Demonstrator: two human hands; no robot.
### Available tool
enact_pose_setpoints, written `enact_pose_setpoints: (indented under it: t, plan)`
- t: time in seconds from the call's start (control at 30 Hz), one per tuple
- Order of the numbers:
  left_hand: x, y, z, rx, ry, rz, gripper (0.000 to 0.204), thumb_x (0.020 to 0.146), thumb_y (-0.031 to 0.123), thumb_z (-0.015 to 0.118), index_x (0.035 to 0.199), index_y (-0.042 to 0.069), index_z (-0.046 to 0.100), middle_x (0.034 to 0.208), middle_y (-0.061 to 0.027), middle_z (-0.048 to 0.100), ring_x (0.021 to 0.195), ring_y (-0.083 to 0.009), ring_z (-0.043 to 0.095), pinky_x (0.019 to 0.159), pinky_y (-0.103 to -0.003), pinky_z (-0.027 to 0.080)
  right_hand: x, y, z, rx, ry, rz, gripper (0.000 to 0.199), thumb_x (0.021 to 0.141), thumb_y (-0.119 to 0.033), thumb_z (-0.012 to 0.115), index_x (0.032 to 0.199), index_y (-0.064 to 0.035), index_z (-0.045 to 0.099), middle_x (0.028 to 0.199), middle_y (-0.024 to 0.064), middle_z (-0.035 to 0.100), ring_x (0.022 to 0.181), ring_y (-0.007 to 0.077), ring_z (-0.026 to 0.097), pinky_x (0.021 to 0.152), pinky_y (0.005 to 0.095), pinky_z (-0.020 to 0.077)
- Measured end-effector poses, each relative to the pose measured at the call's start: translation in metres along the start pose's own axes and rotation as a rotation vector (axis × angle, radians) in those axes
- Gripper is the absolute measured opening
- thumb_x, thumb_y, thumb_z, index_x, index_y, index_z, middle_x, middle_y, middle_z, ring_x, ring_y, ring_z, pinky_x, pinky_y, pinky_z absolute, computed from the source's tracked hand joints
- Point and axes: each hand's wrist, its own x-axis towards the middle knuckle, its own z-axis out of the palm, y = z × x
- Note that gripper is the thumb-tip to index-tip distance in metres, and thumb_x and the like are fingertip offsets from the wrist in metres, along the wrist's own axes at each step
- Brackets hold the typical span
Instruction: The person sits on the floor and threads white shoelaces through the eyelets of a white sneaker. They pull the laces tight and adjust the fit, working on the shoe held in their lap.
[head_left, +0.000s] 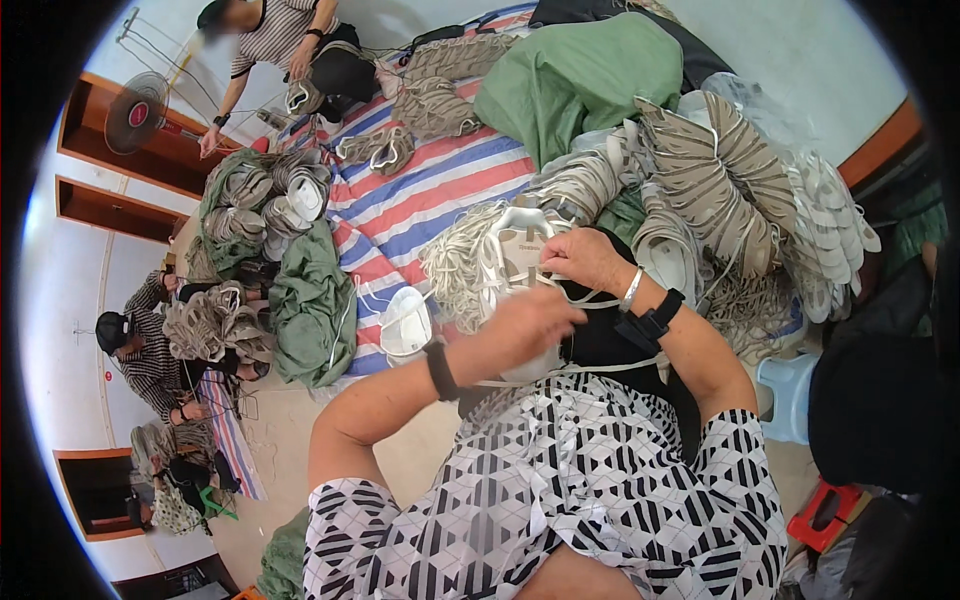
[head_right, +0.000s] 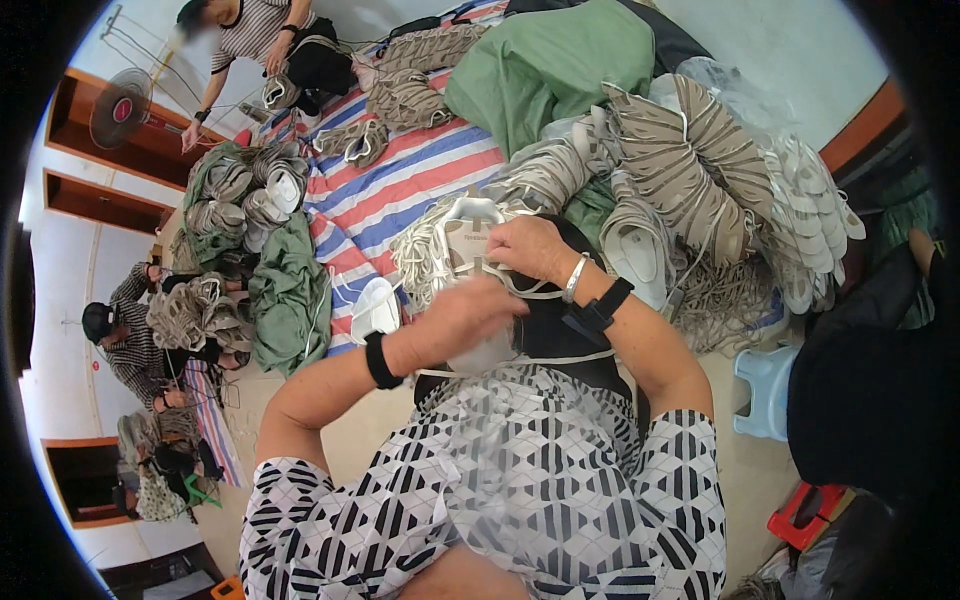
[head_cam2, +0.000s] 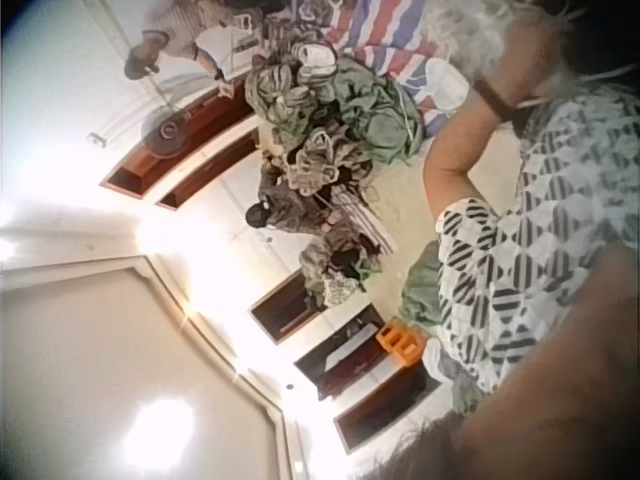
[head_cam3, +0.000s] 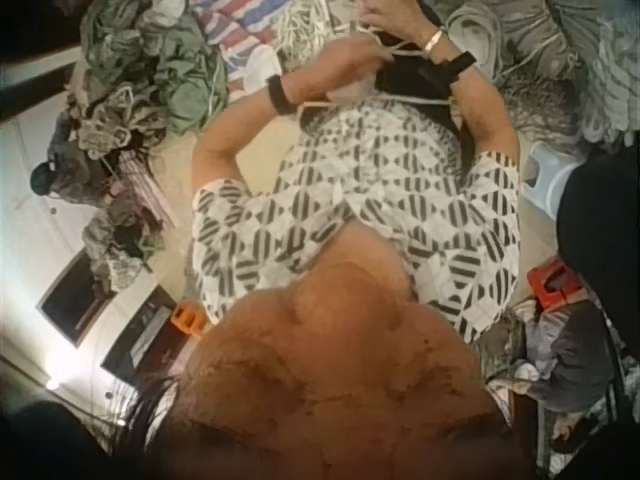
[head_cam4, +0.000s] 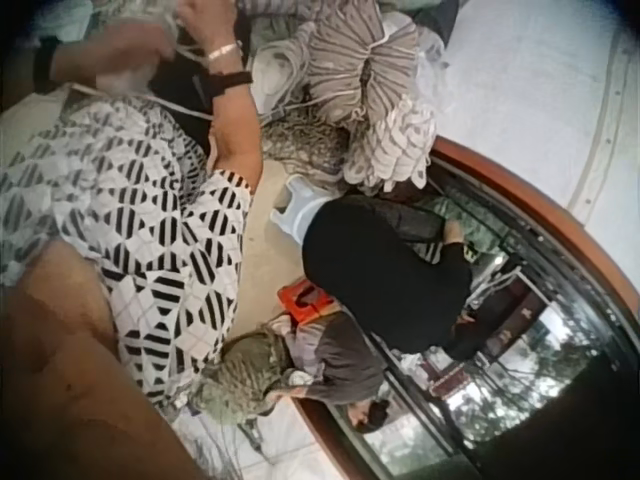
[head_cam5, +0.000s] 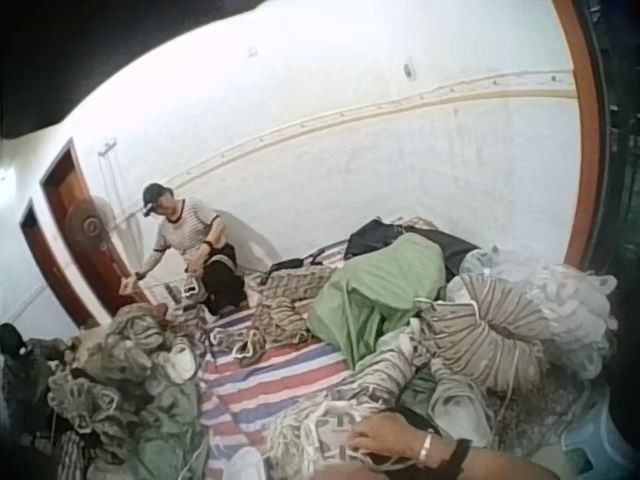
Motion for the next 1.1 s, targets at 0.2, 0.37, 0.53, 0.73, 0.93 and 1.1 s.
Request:
enact_pose_setpoints:
  t: [0.2, 0.37, 0.53, 0.73, 0.93, 1.1]
  plan:
    - [0.029, -0.059, -0.051, 0.669, -0.012, 0.035, 0.019, 0.076, 0.019, 0.067, 0.093, 0.012, 0.063, 0.091, -0.0067, 0.056, 0.093, -0.0253, 0.054, 0.083, -0.039, 0.042, 0.013, -0.008, -0.007, -0.273, -0.132, -0.061, 0.015, 0.075, -0.024, 0.064, 0.076, -0.0099, 0.07, 0.075, 0.0129, 0.067, 0.077, 0.0325, 0.065, 0.07, 0.0425, 0.0504]
    - [0.019, -0.073, -0.048, 0.697, -0.15, -0.042, 0.017, 0.079, 0.023, 0.064, 0.072, 0.008, 0.064, 0.087, -0.0081, 0.055, 0.093, -0.0271, 0.051, 0.083, -0.038, 0.042, 0.018, -0.016, 0.007, -0.483, -0.144, -0.188, 0.018, 0.081, -0.022, 0.058, 0.073, -0.0085, 0.067, 0.071, 0.0149, 0.065, 0.073, 0.034, 0.065, 0.066, 0.0446, 0.0499]
    - [0.014, -0.09, -0.039, 0.589, -0.215, -0.103, 0.021, 0.081, 0.023, 0.06, 0.072, 0.006, 0.068, 0.089, -0.0095, 0.057, 0.097, -0.0297, 0.05, 0.082, -0.041, 0.043, 0.012, -0.02, 0.015, -0.46, -0.087, -0.112, 0.019, 0.084, -0.02, 0.055, 0.078, -0.0054, 0.066, 0.073, 0.0169, 0.065, 0.073, 0.0352, 0.065, 0.068, 0.0455, 0.0503]
    - [0.008, -0.096, -0.033, 0.453, -0.119, -0.133, 0.022, 0.081, 0.023, 0.06, 0.071, 0.005, 0.068, 0.086, -0.0115, 0.056, 0.096, -0.0325, 0.049, 0.083, -0.041, 0.042, -0.003, -0.026, 0.013, -0.313, 0.048, 0.019, 0.016, 0.08, -0.017, 0.06, 0.078, -0.0036, 0.067, 0.075, 0.0187, 0.065, 0.076, 0.0359, 0.065, 0.069, 0.0436, 0.0512]
    - [0.01, -0.096, -0.034, 0.396, -0.101, -0.157, 0.021, 0.08, 0.022, 0.061, 0.07, 0.004, 0.066, 0.085, -0.0127, 0.055, 0.096, -0.0337, 0.048, 0.085, -0.041, 0.041, 0.007, -0.006, 0.014, -0.19, 0.025, -0.129, 0.014, 0.076, -0.021, 0.063, 0.077, -0.0079, 0.069, 0.075, 0.0166, 0.065, 0.075, 0.0359, 0.064, 0.068, 0.0444, 0.0498]
    - [0.005, -0.096, -0.032, 0.382, -0.073, -0.123, 0.02, 0.079, 0.021, 0.062, 0.07, 0.003, 0.065, 0.086, -0.0133, 0.055, 0.095, -0.0343, 0.048, 0.084, -0.042, 0.042, 0.014, -0.003, 0.001, -0.209, -0.101, -0.102, 0.012, 0.073, -0.019, 0.062, 0.074, -0.0092, 0.069, 0.075, 0.0146, 0.066, 0.075, 0.0348, 0.063, 0.068, 0.0447, 0.0496]
